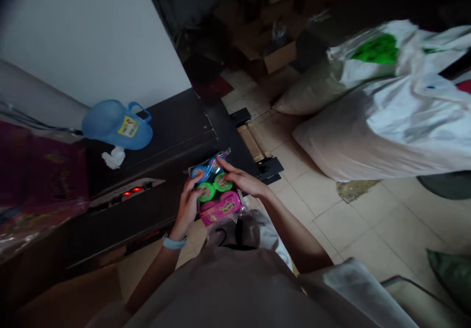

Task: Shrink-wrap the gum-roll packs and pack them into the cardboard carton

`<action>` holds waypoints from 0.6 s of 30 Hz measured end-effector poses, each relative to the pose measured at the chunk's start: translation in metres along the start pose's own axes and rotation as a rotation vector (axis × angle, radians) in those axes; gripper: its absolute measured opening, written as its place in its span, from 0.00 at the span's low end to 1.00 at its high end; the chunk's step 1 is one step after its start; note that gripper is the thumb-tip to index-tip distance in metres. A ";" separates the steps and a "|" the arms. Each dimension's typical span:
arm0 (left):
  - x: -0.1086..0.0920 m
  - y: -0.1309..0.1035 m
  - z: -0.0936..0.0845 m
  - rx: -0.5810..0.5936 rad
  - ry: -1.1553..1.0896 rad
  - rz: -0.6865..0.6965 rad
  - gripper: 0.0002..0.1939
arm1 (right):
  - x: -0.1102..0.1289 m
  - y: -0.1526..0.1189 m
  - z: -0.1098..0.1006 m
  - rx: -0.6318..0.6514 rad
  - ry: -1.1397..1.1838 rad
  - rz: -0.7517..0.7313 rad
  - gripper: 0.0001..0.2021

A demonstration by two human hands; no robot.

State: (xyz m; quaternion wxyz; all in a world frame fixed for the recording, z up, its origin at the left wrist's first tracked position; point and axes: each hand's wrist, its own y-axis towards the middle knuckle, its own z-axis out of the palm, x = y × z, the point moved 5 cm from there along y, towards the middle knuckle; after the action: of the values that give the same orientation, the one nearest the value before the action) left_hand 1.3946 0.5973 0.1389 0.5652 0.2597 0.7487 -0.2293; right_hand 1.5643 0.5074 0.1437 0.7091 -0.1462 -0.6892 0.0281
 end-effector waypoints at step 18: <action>-0.044 0.109 0.213 0.042 -0.249 -0.030 0.48 | 0.002 -0.049 -0.210 -0.238 -0.205 -0.094 0.39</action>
State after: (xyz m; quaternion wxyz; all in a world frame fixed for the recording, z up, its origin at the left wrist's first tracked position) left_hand 1.6300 0.5394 0.1213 0.6447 0.2296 0.6716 -0.2839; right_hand 1.7631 0.4255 0.1566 0.6133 -0.1931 -0.7624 -0.0725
